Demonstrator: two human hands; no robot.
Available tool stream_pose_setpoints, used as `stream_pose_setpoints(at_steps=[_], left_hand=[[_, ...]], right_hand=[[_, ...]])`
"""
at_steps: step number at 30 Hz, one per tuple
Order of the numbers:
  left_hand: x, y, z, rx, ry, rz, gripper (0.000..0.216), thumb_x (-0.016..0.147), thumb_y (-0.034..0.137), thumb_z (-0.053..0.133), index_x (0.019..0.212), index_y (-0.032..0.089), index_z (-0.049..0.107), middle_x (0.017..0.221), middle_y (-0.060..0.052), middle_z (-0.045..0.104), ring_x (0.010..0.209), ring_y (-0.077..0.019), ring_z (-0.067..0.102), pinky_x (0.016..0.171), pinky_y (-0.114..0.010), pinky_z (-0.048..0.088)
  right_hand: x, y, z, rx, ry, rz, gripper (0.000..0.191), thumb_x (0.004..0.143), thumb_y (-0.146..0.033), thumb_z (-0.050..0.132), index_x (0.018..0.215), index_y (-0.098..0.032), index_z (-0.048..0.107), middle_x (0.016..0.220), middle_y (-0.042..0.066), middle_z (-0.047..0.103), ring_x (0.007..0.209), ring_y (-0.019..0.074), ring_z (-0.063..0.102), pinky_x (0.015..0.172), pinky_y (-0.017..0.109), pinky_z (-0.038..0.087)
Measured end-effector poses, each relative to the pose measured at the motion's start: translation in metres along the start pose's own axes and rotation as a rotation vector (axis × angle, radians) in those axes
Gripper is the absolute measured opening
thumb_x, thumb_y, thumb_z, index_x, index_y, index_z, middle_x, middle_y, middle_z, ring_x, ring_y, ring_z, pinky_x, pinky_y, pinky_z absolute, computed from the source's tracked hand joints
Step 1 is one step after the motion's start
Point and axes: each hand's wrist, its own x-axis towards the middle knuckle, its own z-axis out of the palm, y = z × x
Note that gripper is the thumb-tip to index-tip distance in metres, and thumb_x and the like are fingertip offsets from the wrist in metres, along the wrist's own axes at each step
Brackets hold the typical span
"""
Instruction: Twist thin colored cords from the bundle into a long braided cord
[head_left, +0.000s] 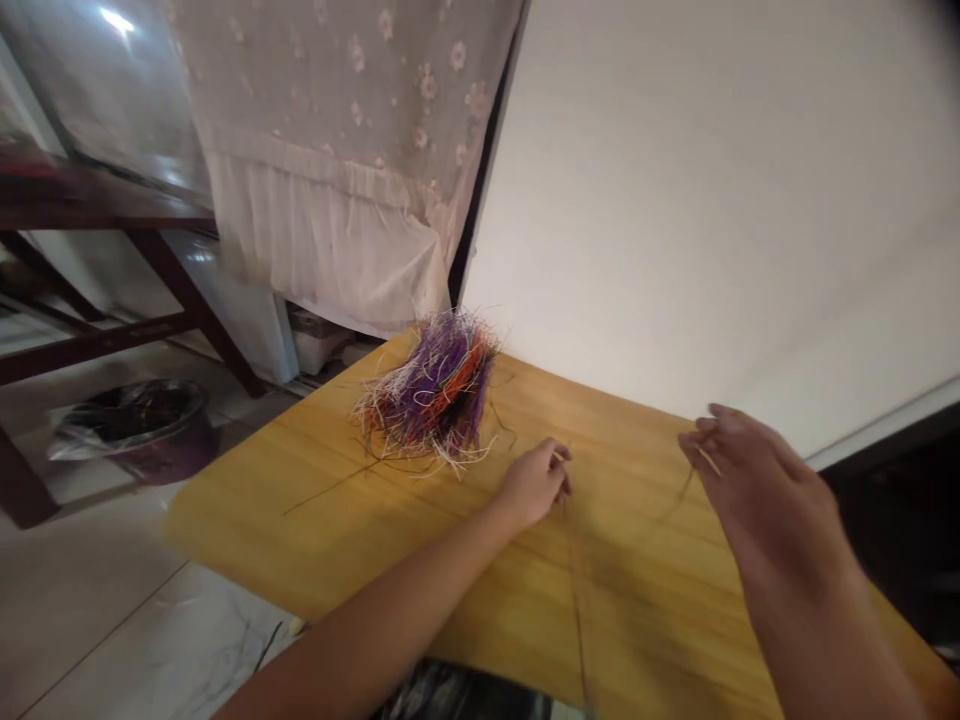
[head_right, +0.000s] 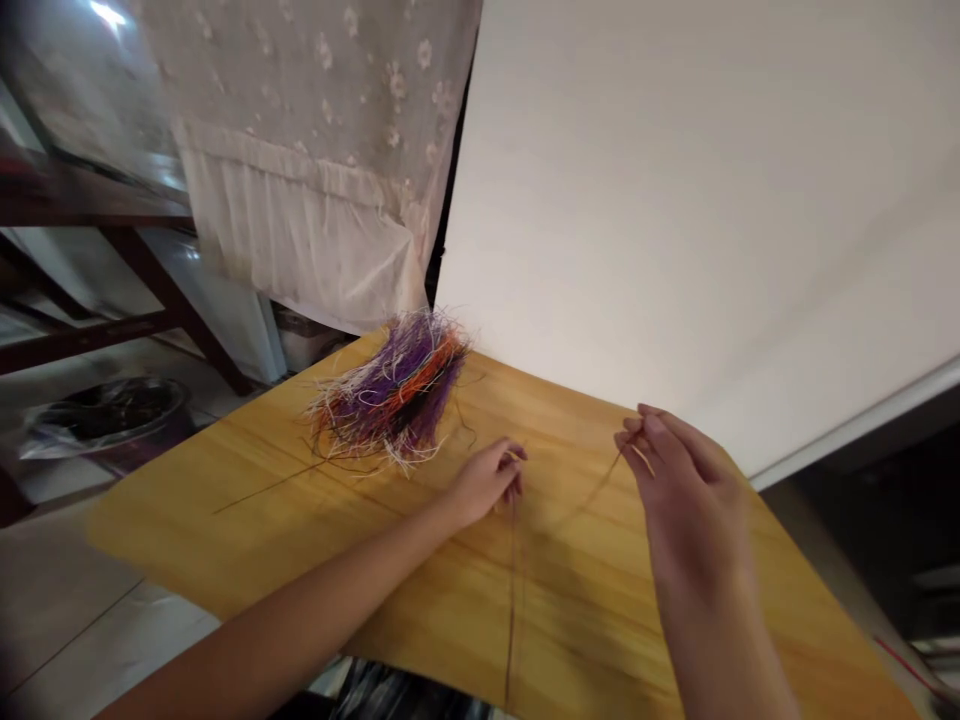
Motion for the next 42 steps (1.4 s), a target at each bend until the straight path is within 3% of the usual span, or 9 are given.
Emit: stream_pose_setpoints(at_steps=[3, 5, 9, 13, 18, 25, 33, 38, 42], left_hand=[[0.005, -0.001, -0.006, -0.119, -0.07, -0.049, 0.026, 0.093, 0.033, 0.051, 0.111, 0.013, 0.056, 0.088, -0.003, 0.063, 0.064, -0.0115, 0.06, 0.056, -0.026, 0.053], [0.008, -0.001, -0.009, -0.175, -0.109, -0.067, 0.026, 0.093, 0.033, 0.051, 0.109, 0.013, 0.056, 0.088, -0.003, 0.062, 0.064, -0.0111, 0.06, 0.055, -0.025, 0.052], [0.008, -0.002, -0.012, -0.238, -0.168, -0.086, 0.025, 0.093, 0.033, 0.051, 0.105, 0.013, 0.057, 0.085, -0.002, 0.062, 0.063, -0.0108, 0.06, 0.055, -0.025, 0.052], [0.005, -0.001, -0.013, -0.249, -0.184, -0.076, 0.023, 0.093, 0.033, 0.052, 0.102, 0.012, 0.058, 0.083, -0.002, 0.062, 0.062, -0.0106, 0.059, 0.055, -0.025, 0.052], [0.003, 0.002, -0.014, -0.228, -0.174, -0.055, 0.018, 0.092, 0.029, 0.054, 0.096, 0.012, 0.059, 0.082, -0.001, 0.061, 0.061, -0.0098, 0.058, 0.054, -0.024, 0.051], [0.003, 0.005, -0.016, -0.214, -0.182, -0.056, 0.015, 0.091, 0.026, 0.055, 0.089, 0.011, 0.059, 0.076, 0.001, 0.06, 0.058, -0.009, 0.057, 0.053, -0.023, 0.051], [-0.001, 0.012, -0.017, -0.273, -0.175, -0.052, 0.016, 0.09, 0.025, 0.056, 0.082, 0.011, 0.059, 0.069, 0.003, 0.058, 0.054, -0.0082, 0.055, 0.051, -0.022, 0.049], [-0.009, 0.02, -0.021, -0.374, -0.084, -0.005, 0.019, 0.077, 0.028, 0.069, 0.086, 0.013, 0.061, 0.066, 0.003, 0.06, 0.057, -0.0089, 0.057, 0.061, -0.025, 0.051], [-0.015, 0.028, -0.021, -0.408, -0.062, 0.026, 0.028, 0.069, 0.032, 0.074, 0.088, 0.014, 0.063, 0.071, 0.001, 0.063, 0.06, -0.011, 0.06, 0.064, -0.027, 0.052]], right_hand=[[0.04, 0.035, -0.027, -0.05, -0.157, 0.219, 0.024, 0.055, -0.027, 0.082, 0.074, -0.016, 0.072, 0.071, 0.002, 0.067, 0.058, 0.0118, 0.061, 0.058, 0.026, 0.055], [0.043, 0.062, -0.031, -0.086, -0.237, 0.296, 0.029, 0.051, -0.027, 0.084, 0.076, -0.015, 0.073, 0.067, 0.004, 0.068, 0.053, 0.0127, 0.06, 0.052, 0.027, 0.053], [0.02, 0.102, -0.016, -0.102, -0.313, 0.313, 0.031, 0.059, -0.032, 0.081, 0.084, -0.016, 0.072, 0.071, 0.005, 0.072, 0.058, 0.0147, 0.063, 0.06, 0.03, 0.053], [0.007, 0.117, -0.005, -0.116, -0.343, 0.254, 0.021, 0.067, -0.028, 0.078, 0.08, -0.014, 0.069, 0.072, 0.002, 0.07, 0.068, 0.0145, 0.065, 0.072, 0.032, 0.053], [0.006, 0.121, -0.006, -0.143, -0.373, 0.207, 0.012, 0.076, -0.023, 0.071, 0.081, -0.013, 0.066, 0.072, -0.002, 0.066, 0.069, 0.0127, 0.062, 0.071, 0.032, 0.051], [0.0, 0.114, -0.003, -0.122, -0.396, 0.173, 0.014, 0.068, -0.032, 0.074, 0.076, -0.02, 0.073, 0.069, 0.001, 0.069, 0.068, 0.0162, 0.061, 0.071, 0.032, 0.047], [-0.003, 0.112, -0.004, -0.114, -0.355, 0.163, 0.017, 0.067, -0.035, 0.073, 0.077, -0.021, 0.073, 0.074, 0.002, 0.07, 0.072, 0.0164, 0.062, 0.074, 0.032, 0.049], [-0.003, 0.101, -0.008, -0.129, -0.297, 0.156, 0.019, 0.066, -0.035, 0.074, 0.077, -0.02, 0.072, 0.074, 0.003, 0.068, 0.06, 0.0135, 0.058, 0.065, 0.03, 0.049], [-0.008, 0.086, -0.008, -0.139, -0.31, 0.151, 0.015, 0.069, -0.031, 0.072, 0.08, -0.021, 0.075, 0.077, 0.003, 0.07, 0.062, 0.0131, 0.058, 0.067, 0.03, 0.05]])
